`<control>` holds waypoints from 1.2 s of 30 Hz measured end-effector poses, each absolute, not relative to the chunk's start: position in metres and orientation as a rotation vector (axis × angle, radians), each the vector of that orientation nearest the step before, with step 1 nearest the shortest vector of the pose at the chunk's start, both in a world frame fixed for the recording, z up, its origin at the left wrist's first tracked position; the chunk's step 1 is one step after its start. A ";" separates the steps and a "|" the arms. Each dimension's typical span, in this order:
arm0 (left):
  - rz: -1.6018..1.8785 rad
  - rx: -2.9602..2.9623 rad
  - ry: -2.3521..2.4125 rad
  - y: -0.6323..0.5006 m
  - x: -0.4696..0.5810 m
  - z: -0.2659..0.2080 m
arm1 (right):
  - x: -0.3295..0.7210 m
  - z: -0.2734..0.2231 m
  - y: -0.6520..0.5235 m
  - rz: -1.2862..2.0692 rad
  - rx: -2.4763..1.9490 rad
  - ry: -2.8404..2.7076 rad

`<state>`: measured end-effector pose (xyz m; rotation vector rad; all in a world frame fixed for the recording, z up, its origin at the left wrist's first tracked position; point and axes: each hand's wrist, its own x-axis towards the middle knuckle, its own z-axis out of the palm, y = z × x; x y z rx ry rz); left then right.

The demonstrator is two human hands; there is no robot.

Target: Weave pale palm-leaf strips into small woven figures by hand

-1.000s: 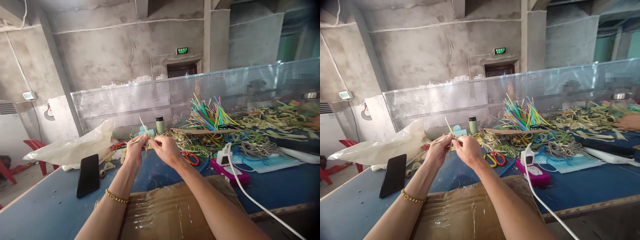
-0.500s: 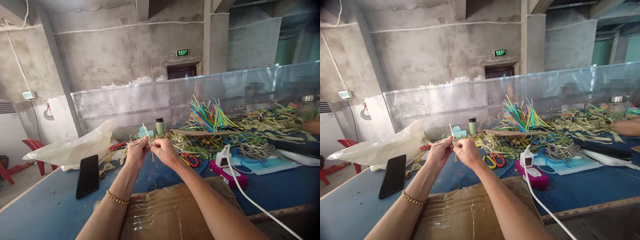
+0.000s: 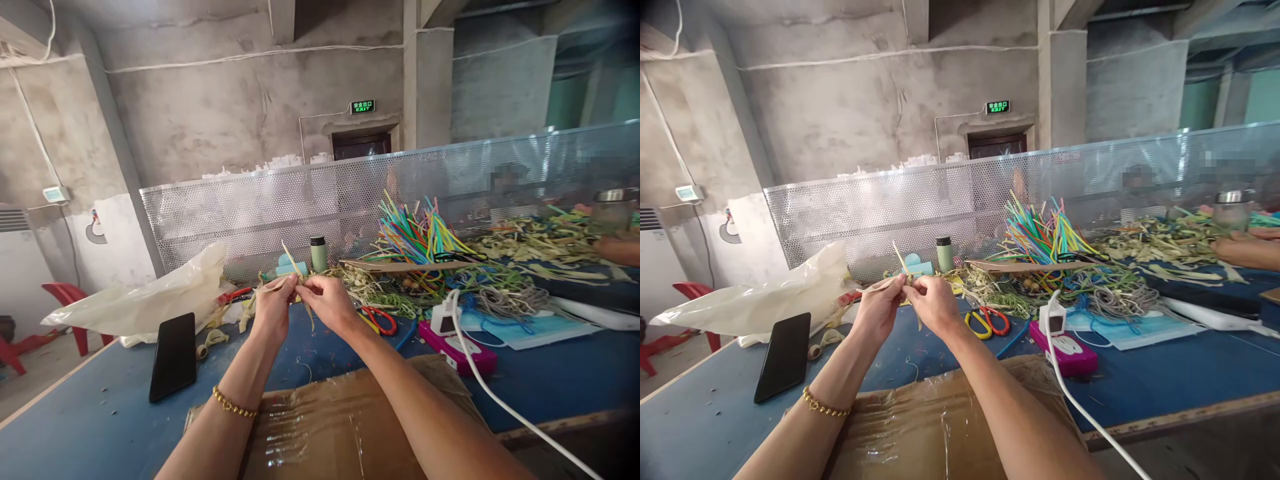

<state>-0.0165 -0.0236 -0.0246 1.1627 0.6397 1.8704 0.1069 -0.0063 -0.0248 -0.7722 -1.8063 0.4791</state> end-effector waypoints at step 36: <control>1.638 1.276 0.689 -0.030 -0.022 -0.017 | 0.129 -0.013 -0.009 0.440 -0.779 -1.828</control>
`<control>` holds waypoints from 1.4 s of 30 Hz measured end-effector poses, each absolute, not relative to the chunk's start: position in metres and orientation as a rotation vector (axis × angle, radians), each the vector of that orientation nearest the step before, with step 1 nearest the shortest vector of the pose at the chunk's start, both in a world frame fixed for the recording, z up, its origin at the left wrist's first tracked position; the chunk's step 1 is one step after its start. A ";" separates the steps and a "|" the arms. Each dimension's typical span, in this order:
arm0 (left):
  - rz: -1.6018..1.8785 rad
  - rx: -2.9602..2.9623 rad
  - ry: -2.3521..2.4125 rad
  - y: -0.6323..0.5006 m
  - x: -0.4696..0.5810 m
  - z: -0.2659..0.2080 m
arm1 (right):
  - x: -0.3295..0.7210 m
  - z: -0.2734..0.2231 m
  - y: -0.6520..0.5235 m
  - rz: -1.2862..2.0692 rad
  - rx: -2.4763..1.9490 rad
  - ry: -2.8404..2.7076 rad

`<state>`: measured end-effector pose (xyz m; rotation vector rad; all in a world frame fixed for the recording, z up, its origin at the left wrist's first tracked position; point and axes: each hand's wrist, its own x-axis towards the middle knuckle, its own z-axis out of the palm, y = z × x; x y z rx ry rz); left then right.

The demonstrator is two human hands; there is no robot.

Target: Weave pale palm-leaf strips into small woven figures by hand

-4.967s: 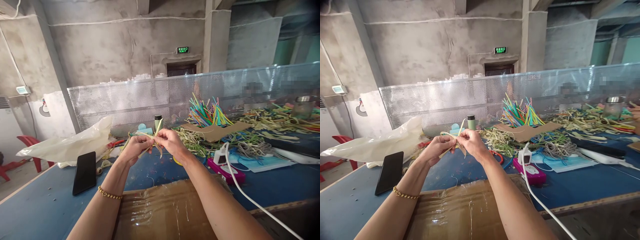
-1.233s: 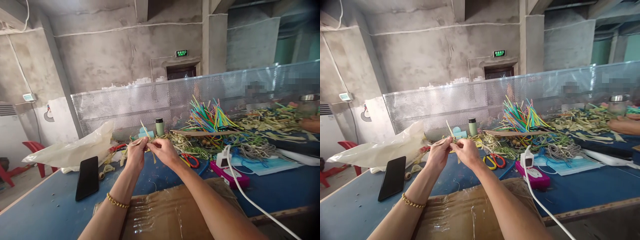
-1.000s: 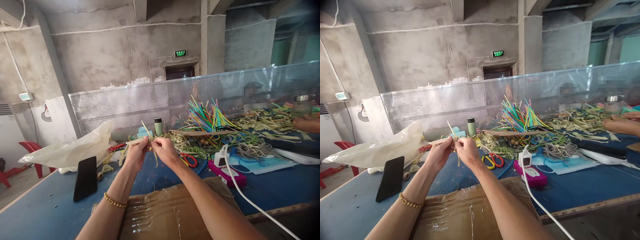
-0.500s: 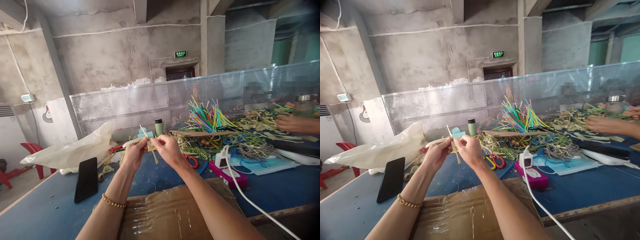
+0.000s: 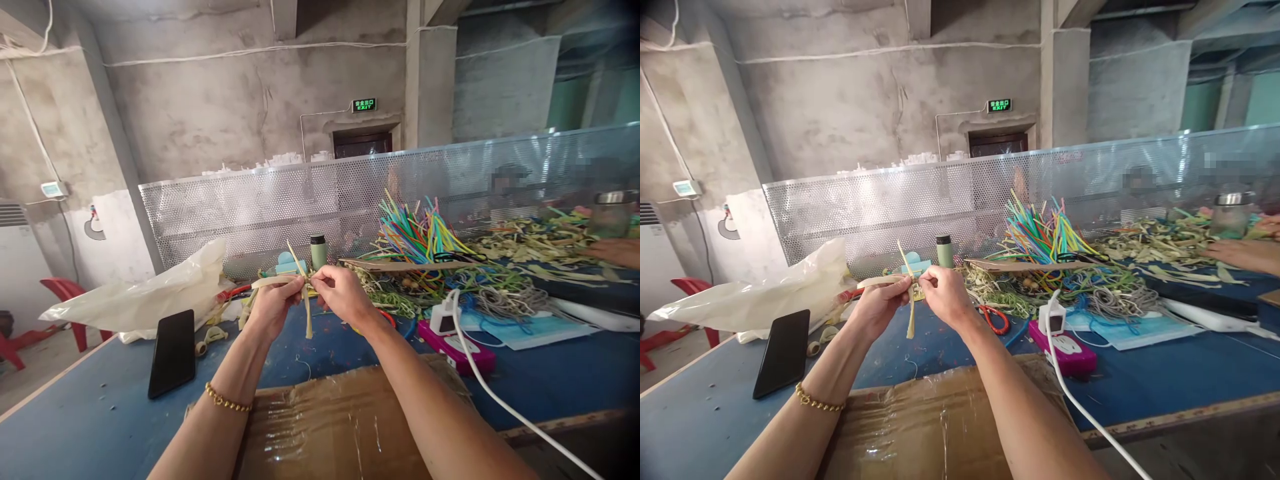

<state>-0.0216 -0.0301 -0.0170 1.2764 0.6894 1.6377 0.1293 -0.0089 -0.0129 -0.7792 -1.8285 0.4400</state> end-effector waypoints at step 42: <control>1.439 1.170 0.685 -0.036 -0.026 -0.011 | 0.128 -0.007 -0.011 0.475 -0.682 -1.771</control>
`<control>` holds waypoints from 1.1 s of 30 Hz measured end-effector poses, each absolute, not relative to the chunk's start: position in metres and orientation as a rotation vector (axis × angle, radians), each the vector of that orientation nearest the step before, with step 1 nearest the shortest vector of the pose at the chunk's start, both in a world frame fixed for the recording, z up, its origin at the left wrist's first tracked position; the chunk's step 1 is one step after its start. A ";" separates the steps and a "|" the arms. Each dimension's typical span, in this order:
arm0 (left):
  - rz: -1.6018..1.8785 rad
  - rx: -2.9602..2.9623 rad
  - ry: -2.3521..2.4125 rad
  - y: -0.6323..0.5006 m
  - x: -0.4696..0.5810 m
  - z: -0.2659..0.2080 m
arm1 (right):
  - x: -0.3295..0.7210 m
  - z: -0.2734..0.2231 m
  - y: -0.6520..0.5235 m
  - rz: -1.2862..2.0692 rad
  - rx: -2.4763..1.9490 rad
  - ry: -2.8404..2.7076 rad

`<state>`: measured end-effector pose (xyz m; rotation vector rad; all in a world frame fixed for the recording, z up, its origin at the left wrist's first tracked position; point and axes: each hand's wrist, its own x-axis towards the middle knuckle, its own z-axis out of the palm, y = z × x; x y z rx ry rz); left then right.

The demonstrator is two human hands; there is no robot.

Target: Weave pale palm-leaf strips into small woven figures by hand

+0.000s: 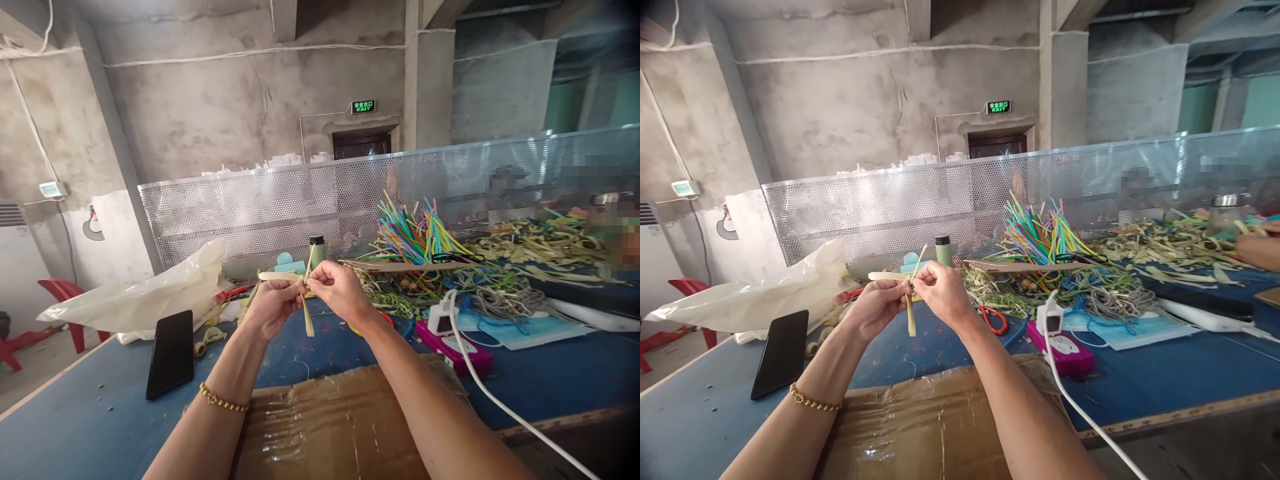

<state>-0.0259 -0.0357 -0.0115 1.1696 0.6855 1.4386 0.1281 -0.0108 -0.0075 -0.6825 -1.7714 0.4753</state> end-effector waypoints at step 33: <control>1.492 1.311 0.699 -0.042 -0.008 -0.013 | 0.121 -0.011 -0.014 0.753 -0.559 -1.490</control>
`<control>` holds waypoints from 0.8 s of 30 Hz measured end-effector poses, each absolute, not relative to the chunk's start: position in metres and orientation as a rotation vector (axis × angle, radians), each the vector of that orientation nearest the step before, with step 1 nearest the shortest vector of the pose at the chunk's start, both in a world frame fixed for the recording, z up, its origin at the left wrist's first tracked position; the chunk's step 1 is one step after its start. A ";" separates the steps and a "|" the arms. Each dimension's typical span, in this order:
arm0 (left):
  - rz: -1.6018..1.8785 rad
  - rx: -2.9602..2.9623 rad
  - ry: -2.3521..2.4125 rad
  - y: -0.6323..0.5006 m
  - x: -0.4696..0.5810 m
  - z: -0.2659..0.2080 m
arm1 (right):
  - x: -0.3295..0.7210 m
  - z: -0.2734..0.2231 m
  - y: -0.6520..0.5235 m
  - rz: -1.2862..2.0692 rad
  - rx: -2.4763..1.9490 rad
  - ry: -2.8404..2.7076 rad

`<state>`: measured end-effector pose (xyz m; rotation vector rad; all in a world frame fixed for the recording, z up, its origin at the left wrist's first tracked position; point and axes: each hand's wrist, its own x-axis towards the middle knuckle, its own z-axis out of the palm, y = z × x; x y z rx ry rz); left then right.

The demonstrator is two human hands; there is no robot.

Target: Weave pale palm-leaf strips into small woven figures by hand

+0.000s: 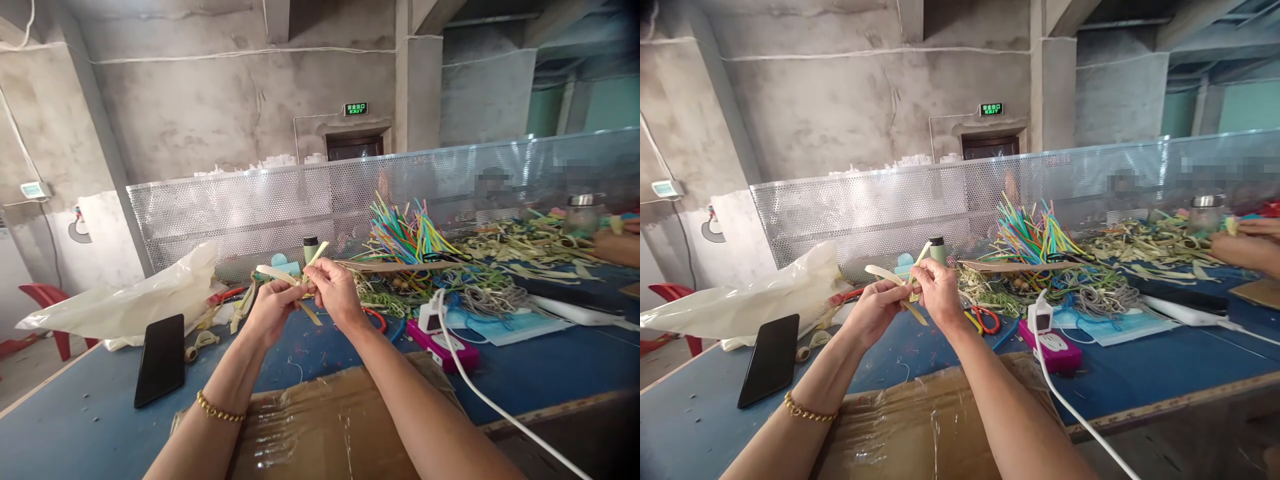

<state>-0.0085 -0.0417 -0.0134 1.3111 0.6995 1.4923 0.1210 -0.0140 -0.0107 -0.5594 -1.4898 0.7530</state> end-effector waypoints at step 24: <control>1.533 1.494 0.933 -0.035 -0.025 -0.019 | 0.143 -0.004 -0.006 -0.157 -0.786 -1.624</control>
